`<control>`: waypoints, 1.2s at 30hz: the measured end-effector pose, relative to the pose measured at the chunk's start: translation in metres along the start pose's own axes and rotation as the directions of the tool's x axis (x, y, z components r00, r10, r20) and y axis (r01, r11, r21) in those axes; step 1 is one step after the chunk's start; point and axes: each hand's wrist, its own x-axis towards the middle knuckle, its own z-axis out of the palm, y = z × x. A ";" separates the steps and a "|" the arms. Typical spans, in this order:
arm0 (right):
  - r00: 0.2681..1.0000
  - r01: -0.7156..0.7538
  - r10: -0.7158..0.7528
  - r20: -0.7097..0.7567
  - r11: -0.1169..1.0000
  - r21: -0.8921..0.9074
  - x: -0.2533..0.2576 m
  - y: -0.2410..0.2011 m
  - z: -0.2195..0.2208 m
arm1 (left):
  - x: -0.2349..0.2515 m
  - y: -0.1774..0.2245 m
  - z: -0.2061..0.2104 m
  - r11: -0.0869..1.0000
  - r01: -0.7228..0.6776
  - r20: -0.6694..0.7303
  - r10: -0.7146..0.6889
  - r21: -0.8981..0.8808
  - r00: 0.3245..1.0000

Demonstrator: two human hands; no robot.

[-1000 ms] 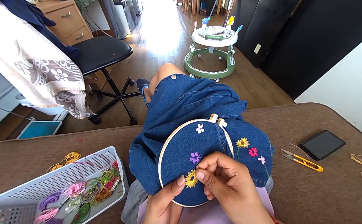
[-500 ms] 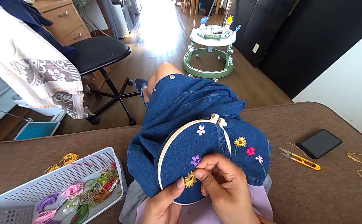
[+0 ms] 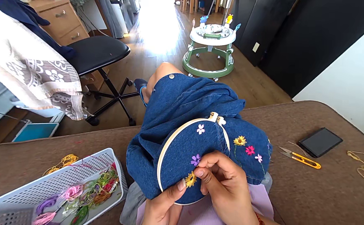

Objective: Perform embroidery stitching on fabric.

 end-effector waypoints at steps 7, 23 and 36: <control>0.999 0.029 -0.028 0.015 0.999 -0.024 -0.001 0.003 -0.002 | 0.000 0.000 -0.001 1.000 0.004 -0.007 -0.004 -0.016 1.000; 1.000 0.020 -0.019 0.019 1.000 -0.021 0.001 0.001 0.000 | 0.000 0.001 -0.001 1.000 -0.006 0.004 0.006 -0.001 1.000; 0.941 0.333 -0.296 0.163 0.728 -0.600 0.023 -0.012 -0.028 | 0.001 0.006 0.001 0.997 0.046 0.011 -0.045 -0.068 0.999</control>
